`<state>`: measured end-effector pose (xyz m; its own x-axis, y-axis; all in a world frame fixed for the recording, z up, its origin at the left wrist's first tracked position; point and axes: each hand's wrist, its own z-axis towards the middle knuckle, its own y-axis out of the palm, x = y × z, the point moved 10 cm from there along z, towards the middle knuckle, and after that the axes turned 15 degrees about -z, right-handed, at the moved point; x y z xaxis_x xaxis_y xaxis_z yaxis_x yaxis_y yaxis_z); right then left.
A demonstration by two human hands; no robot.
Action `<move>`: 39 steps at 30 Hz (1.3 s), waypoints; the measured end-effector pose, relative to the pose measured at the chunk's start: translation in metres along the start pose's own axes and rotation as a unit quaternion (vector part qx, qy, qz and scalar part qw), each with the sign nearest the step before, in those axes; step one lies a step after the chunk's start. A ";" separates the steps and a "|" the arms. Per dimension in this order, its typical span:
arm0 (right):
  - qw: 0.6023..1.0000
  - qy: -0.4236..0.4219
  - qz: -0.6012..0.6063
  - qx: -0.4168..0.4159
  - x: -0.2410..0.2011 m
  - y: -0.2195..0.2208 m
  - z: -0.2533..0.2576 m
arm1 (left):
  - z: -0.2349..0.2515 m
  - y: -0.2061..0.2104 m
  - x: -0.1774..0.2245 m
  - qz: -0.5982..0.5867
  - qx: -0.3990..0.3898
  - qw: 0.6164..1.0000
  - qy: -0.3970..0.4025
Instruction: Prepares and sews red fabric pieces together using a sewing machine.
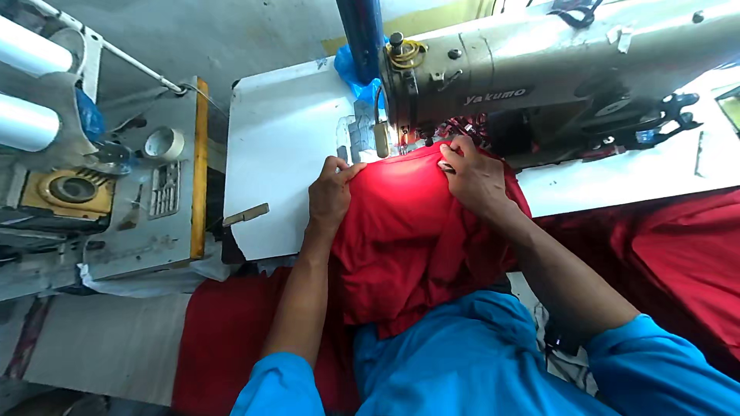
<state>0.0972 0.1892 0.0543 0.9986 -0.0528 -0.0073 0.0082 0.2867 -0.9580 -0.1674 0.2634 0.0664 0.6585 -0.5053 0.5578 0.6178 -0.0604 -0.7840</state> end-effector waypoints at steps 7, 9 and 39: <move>1.000 0.013 0.010 0.012 0.001 0.000 0.003 | 0.013 -0.004 -0.001 0.039 0.033 0.998 0.024; 1.000 0.005 0.004 0.021 -0.001 -0.002 0.001 | 0.013 -0.004 0.001 0.052 0.041 0.997 0.044; 0.999 -0.030 0.029 0.028 -0.005 -0.007 -0.011 | 0.042 0.023 0.021 -0.049 -0.079 0.976 -0.196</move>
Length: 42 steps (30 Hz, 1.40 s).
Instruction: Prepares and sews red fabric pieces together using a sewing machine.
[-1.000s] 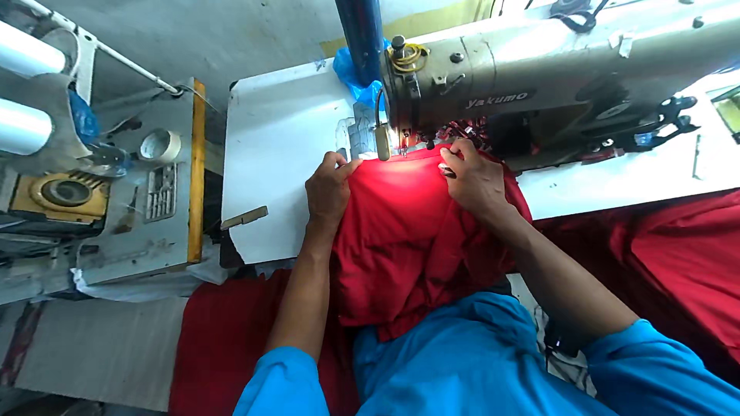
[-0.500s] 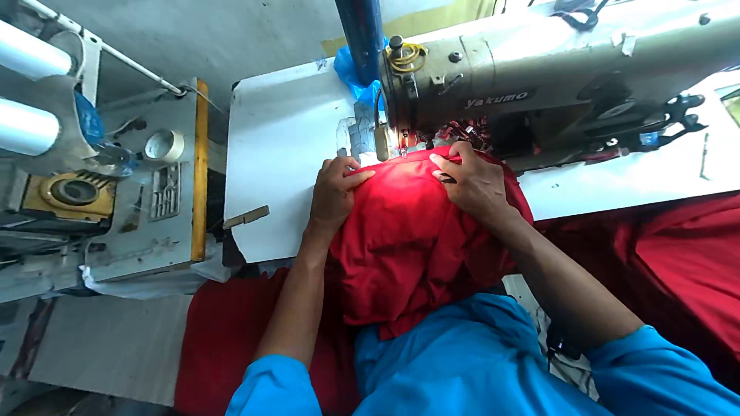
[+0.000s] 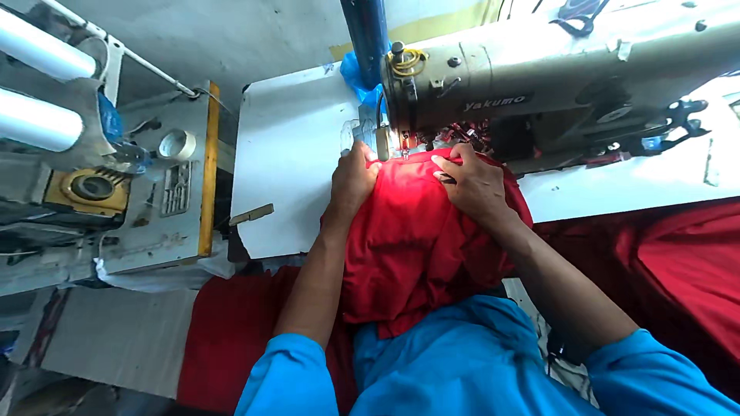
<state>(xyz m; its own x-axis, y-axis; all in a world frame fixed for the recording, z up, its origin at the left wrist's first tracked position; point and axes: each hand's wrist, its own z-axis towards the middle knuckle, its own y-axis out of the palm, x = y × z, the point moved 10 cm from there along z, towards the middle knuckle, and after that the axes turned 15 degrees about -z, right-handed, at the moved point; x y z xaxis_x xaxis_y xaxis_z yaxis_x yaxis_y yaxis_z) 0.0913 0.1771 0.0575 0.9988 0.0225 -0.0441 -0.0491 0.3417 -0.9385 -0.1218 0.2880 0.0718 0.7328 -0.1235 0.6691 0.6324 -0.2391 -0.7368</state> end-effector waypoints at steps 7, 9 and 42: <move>1.000 0.002 0.018 -0.002 0.000 -0.002 0.000 | 0.013 -0.003 -0.017 -0.299 0.008 0.953 0.046; 1.000 0.002 0.019 -0.005 0.000 -0.002 0.000 | 0.012 -0.007 -0.018 -0.271 0.043 0.961 0.047; 1.000 0.014 -0.001 -0.012 -0.007 0.003 0.009 | 0.005 -0.005 -0.004 0.010 0.057 0.995 0.086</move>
<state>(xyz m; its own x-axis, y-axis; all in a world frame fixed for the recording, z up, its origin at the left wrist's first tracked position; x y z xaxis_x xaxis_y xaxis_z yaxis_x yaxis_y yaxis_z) 0.0839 0.1859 0.0583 0.9986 -0.0042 -0.0519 -0.0479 0.3181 -0.9468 -0.1269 0.2948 0.0722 0.6975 -0.2932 0.6539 0.6500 -0.1253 -0.7495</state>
